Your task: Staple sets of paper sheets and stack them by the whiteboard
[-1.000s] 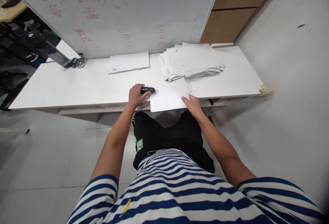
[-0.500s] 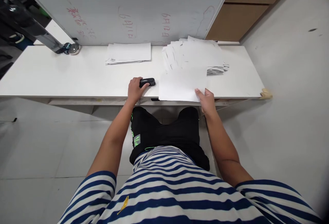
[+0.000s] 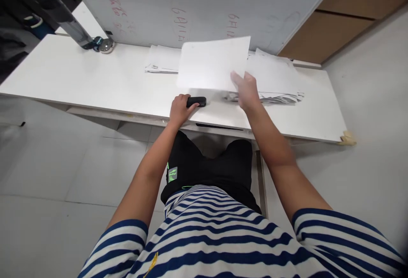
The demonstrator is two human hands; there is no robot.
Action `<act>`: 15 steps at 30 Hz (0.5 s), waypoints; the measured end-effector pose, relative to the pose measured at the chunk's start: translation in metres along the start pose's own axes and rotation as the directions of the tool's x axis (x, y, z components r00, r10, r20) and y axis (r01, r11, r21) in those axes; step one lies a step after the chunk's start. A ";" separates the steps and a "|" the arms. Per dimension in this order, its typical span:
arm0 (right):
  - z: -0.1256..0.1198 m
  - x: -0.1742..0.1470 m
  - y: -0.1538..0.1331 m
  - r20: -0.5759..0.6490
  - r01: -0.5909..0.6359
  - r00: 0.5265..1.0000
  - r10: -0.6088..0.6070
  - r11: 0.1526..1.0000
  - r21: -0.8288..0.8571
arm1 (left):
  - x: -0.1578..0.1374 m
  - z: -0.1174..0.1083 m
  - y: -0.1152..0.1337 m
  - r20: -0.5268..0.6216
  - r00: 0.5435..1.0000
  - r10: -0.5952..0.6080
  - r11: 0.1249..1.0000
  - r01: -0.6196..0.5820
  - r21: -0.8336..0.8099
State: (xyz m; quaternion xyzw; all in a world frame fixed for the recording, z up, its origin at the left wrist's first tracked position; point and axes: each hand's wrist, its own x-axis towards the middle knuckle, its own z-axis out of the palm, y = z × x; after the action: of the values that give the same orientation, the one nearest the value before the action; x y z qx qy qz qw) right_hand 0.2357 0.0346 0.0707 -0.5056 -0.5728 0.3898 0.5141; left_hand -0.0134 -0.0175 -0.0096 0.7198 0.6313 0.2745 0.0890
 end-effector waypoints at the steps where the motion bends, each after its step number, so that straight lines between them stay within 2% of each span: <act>1: 0.015 0.020 -0.007 0.034 0.023 0.999 -0.023 1.000 -0.005 | 0.000 0.001 0.000 0.000 1.000 0.006 1.000 -0.006 -0.003; 3: 0.047 0.058 -0.020 0.093 0.028 0.995 -0.028 1.000 0.001 | 0.001 0.003 -0.001 -0.008 1.000 0.014 1.000 -0.014 -0.005; 6: 0.094 0.107 -0.026 0.144 -0.059 0.988 0.054 0.998 0.035 | 0.000 0.007 -0.004 -0.030 0.999 0.017 1.000 -0.018 -0.004; 8: 0.123 0.134 -0.017 0.143 -0.133 0.981 0.130 0.991 0.010 | -0.001 0.009 -0.005 -0.039 0.999 0.028 1.000 -0.028 -0.011; 11: 0.159 0.166 0.016 0.133 -0.207 0.966 0.221 0.972 -0.110 | -0.002 0.009 -0.005 -0.047 0.998 0.042 0.999 -0.043 -0.023; 13: 0.177 0.180 0.047 0.162 -0.165 0.966 0.199 0.965 -0.204 | -0.003 0.008 -0.005 -0.046 0.998 0.043 0.999 -0.044 -0.026; 15: 0.187 0.186 0.076 0.236 0.055 0.972 0.016 0.955 -0.292 | -0.004 0.007 -0.004 -0.041 0.998 0.047 0.998 -0.048 -0.030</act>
State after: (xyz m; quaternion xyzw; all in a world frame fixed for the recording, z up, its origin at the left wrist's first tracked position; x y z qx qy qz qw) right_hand 0.0734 0.2449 0.0019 -0.5213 -0.6869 0.3516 0.3646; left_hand -0.0138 -0.0187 -0.0186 0.7274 0.6114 0.3008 0.0809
